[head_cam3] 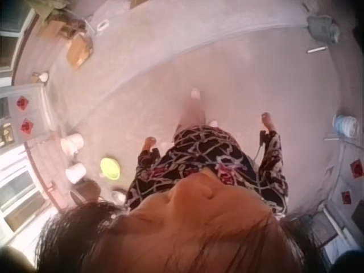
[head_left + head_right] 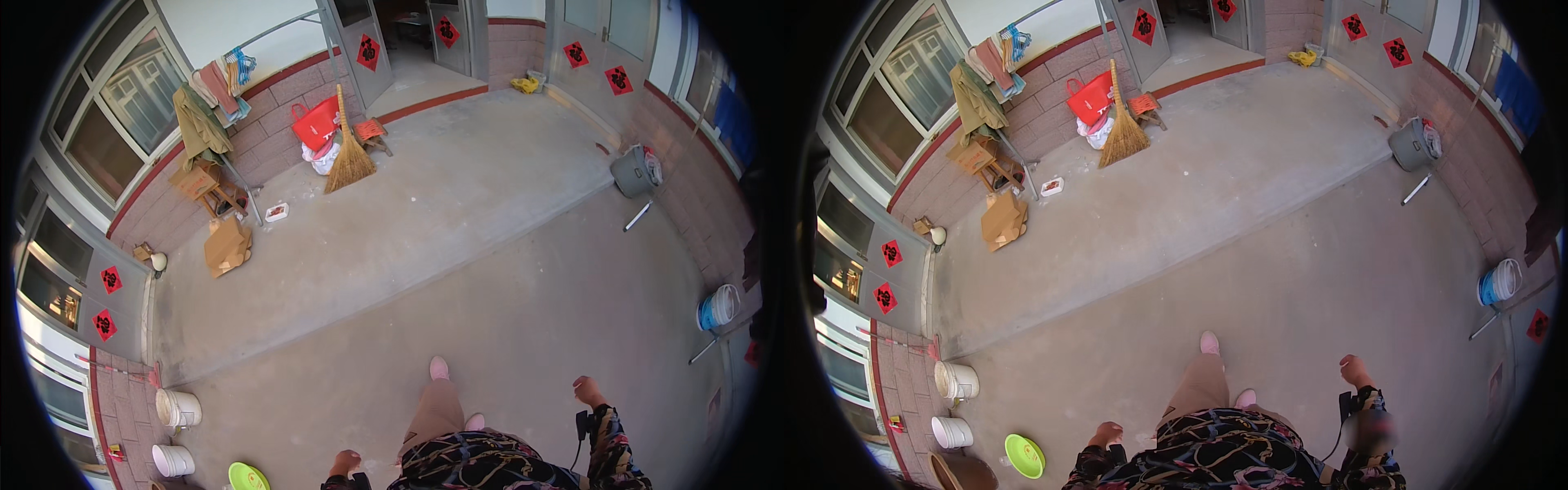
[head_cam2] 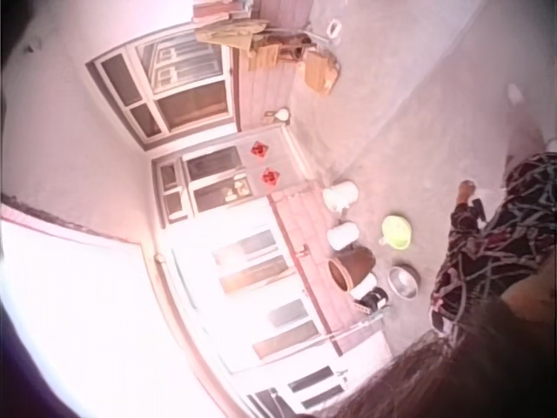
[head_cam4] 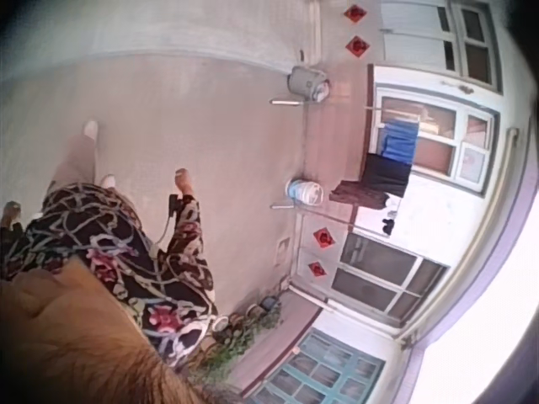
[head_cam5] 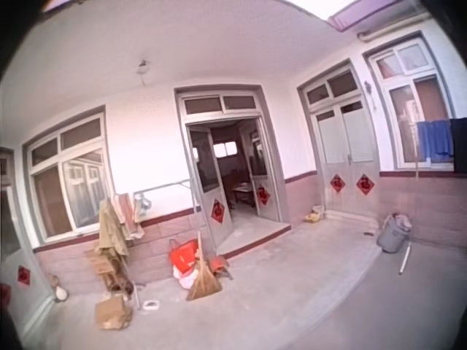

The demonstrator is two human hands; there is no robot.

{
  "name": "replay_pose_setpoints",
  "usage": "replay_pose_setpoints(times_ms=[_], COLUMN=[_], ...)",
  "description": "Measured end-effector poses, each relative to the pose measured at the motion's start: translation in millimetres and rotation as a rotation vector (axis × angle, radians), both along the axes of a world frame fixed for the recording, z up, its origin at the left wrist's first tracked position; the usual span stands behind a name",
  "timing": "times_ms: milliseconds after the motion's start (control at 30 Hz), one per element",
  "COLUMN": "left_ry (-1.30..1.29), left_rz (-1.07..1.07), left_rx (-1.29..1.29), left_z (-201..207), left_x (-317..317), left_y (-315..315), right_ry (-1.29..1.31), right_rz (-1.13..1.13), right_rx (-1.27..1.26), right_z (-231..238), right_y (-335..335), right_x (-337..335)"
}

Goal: The person sweeps a tiled courtyard with a traditional straw broom, moving debris toward a central pile. They reposition a cardboard box and a pumpkin to clear the sweeping path, then continue sweeping the remaining area.

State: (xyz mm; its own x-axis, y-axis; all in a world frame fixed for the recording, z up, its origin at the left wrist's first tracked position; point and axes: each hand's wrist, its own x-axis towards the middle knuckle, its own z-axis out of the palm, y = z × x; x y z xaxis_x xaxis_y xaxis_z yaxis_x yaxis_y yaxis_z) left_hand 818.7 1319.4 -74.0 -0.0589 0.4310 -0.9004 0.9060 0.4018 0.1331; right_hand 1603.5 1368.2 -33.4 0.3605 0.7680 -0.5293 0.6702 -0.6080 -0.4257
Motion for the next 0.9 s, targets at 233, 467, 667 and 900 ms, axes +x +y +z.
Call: replay_pose_setpoints(times_ms=[233, 467, 667, 900], left_ry=[-0.015, 0.044, 0.036, 0.091], left_rz=[0.17, 0.36, 0.448, 0.592], left_rx=[-0.017, 0.483, 0.545, 0.163], left_z=[-27.4, 95.9, 121.8, 130.9], left_x=[-7.2, 83.0, 118.0, 134.2], left_y=[151.0, 452.3, 612.1, 633.9], right_ry=[-0.034, 0.056, -0.035, -0.047], right_rz=[0.217, 0.327, 0.613, 0.809], right_rx=[-0.197, -0.115, -0.058, 0.034], right_z=[56.6, 60.2, 39.0, 71.6], right_y=[250.4, 454.2, 648.1, 918.9], right_x=[-14.4, -3.6, 20.2, -25.6])
